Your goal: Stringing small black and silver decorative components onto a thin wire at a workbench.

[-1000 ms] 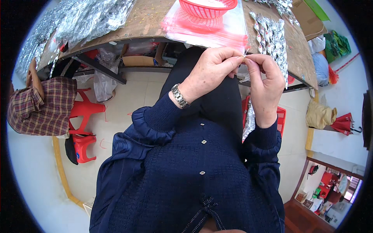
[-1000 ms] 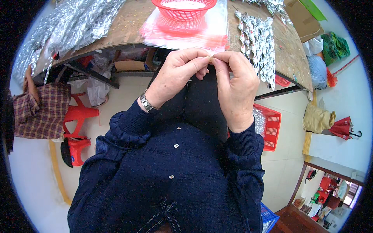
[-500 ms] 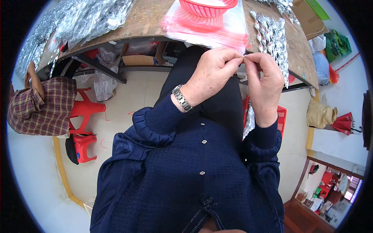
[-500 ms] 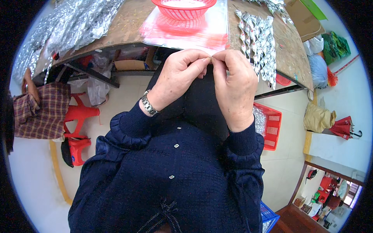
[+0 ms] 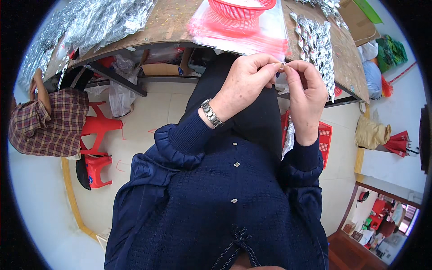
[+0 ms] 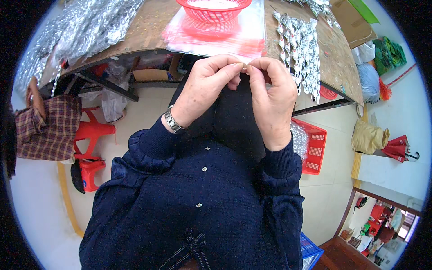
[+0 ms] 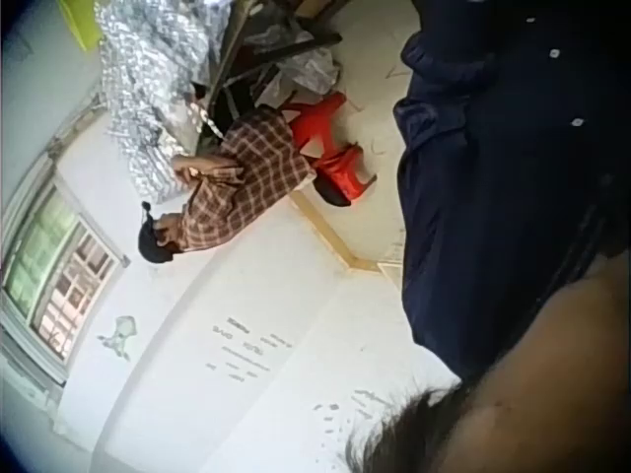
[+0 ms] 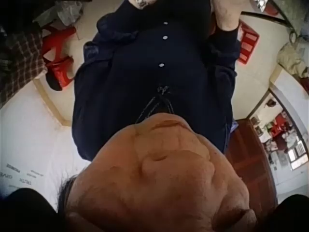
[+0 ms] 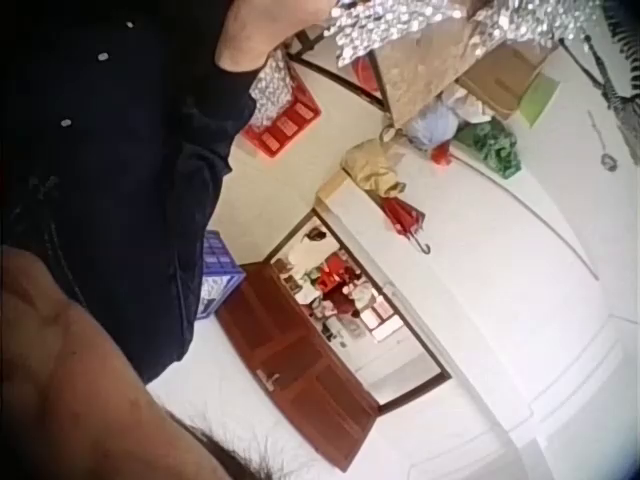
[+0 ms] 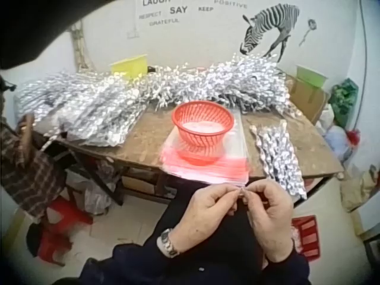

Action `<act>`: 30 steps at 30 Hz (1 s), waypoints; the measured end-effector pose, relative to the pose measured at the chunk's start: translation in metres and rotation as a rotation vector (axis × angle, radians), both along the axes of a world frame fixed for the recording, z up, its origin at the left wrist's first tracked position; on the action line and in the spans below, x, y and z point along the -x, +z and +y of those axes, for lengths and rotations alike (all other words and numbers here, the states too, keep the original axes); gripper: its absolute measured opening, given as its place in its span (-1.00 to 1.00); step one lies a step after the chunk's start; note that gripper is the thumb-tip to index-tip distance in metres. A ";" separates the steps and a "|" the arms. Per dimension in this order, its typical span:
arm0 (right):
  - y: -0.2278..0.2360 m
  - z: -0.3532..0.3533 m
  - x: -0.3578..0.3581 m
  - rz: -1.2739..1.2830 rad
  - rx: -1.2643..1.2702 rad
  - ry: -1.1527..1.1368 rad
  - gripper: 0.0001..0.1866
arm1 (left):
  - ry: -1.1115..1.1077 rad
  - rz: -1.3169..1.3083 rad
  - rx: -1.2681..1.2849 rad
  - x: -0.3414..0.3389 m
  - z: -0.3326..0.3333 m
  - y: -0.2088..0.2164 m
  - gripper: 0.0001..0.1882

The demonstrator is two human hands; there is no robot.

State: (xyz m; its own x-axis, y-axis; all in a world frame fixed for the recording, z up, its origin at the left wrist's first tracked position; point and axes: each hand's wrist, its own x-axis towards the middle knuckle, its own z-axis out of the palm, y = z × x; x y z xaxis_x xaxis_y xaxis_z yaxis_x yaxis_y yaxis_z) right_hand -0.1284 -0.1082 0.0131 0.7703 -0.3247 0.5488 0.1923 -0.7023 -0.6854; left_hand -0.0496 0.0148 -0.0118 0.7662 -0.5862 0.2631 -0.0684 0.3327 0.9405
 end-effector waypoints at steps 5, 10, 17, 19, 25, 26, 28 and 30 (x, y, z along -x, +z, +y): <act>-0.003 -0.001 0.001 0.030 -0.337 0.104 -0.90 | -0.036 0.102 0.032 0.000 0.000 0.000 -0.80; -0.004 -0.002 0.001 0.010 -0.701 0.214 -0.88 | -0.063 0.103 0.030 0.000 0.000 0.001 -0.80; -0.011 -0.018 -0.001 -0.042 -0.947 0.350 -0.90 | -0.132 0.087 -0.055 0.000 0.003 0.003 -0.80; -0.009 -0.018 -0.001 -0.066 -0.983 0.383 -0.90 | -0.150 0.057 -0.072 0.000 0.004 0.002 -0.80; -0.004 -0.026 0.001 -0.120 -1.108 0.493 -0.90 | -0.183 0.029 -0.107 0.002 0.005 0.006 -0.80; -0.003 -0.028 0.001 -0.121 -1.108 0.493 -0.90 | -0.183 0.029 -0.107 0.002 0.006 0.006 -0.80; -0.002 -0.029 0.000 -0.133 -1.164 0.517 -0.90 | -0.215 0.020 -0.107 0.000 0.007 0.005 -0.80; -0.001 -0.028 0.000 -0.128 -1.145 0.495 -0.90 | -0.221 0.059 -0.050 0.001 0.005 0.006 -0.79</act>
State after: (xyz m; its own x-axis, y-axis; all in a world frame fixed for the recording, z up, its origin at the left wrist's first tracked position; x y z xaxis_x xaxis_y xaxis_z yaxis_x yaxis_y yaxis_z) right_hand -0.1289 -0.1358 0.0118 0.9078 -0.3554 0.2225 0.3748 0.4497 -0.8107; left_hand -0.0503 0.0197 -0.0061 0.6308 -0.7529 0.1876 0.0569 0.2860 0.9565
